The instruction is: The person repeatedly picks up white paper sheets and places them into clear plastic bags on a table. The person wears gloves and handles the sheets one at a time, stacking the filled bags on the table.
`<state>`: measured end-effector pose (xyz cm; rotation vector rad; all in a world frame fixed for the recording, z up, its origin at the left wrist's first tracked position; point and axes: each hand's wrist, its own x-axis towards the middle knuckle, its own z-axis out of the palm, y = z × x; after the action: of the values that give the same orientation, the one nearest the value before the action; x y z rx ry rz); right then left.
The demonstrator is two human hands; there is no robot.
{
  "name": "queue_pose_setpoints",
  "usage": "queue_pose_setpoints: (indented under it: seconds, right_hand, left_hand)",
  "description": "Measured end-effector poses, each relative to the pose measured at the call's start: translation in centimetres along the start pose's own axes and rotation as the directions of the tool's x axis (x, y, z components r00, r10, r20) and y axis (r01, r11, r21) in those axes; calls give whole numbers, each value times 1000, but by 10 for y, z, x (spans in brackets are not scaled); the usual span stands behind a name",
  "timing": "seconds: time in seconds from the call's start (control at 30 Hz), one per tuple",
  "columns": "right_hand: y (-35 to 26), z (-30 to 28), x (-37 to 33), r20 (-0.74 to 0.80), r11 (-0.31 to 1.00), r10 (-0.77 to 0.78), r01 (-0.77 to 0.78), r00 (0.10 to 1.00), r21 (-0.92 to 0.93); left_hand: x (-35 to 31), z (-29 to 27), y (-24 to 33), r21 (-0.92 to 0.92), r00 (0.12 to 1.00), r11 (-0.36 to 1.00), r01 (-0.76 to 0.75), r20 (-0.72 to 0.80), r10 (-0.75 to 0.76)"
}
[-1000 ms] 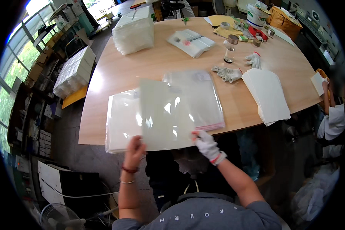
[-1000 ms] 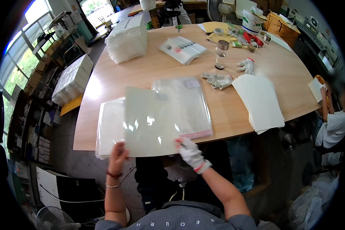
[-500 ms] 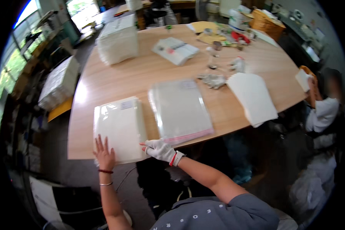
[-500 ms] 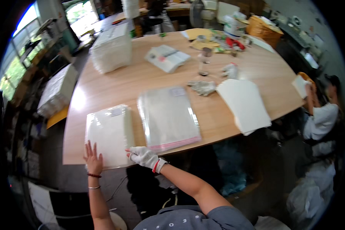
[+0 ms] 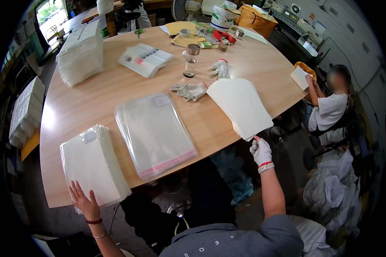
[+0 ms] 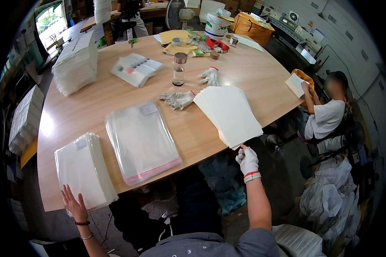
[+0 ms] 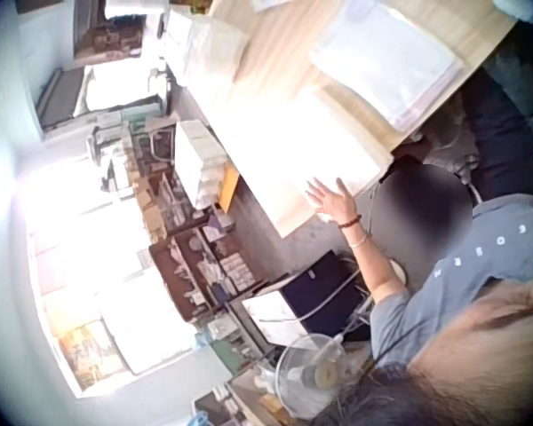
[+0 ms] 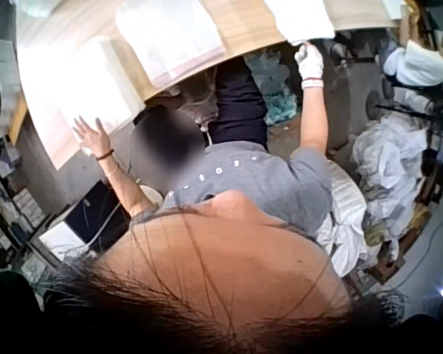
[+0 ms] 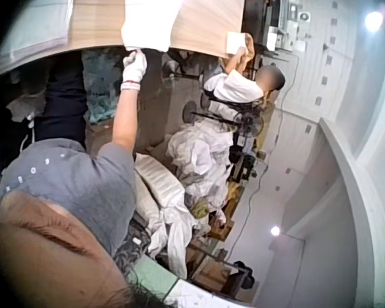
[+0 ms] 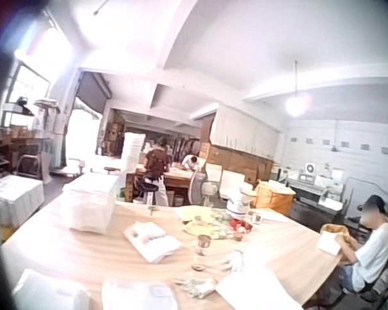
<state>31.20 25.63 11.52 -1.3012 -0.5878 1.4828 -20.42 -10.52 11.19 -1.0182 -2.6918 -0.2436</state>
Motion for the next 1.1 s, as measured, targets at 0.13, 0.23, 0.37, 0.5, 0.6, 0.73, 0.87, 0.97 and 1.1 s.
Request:
queue_pose_setpoints:
  seconds: [0.13,0.23,0.37,0.5,0.6,0.73,0.87,0.97,1.1]
  right_hand:
    - [-6,-4,11,-12,982,134,-131,991,136]
    - [-13,8,7,5,906,165,-154,986,394]
    - [-34,12,27,109,912,158,-187,981,365]
    - [-55,-1,74,-40,998,40,-38,998,46]
    - [-58,5,54,74,979,-155,163,985,-119]
    - [-37,12,-40,246,915,-264,323,932,-243]
    - [4,-18,-102,496,946,-58,206,866,-249]
    - [25,-25,-139,570,956,245,-97,784,-276]
    - [51,-21,-154,543,951,308,-247,781,-185]
  left_hand:
    - [2,-26,54,-457,978,864,-209,-121,173]
    - [-1,-36,109,-716,969,672,-191,-30,244]
    - [6,-12,182,-809,814,479,-340,2,581]
    - [17,63,233,-353,806,769,-534,64,589]
    - [36,76,244,-189,721,795,-576,342,603]
    - [48,92,233,-269,755,776,-570,200,624]
    - [32,78,237,-198,713,741,-642,201,671]
    - [44,90,241,-118,723,752,-649,211,658]
    - [53,87,243,-202,755,783,-588,211,621]
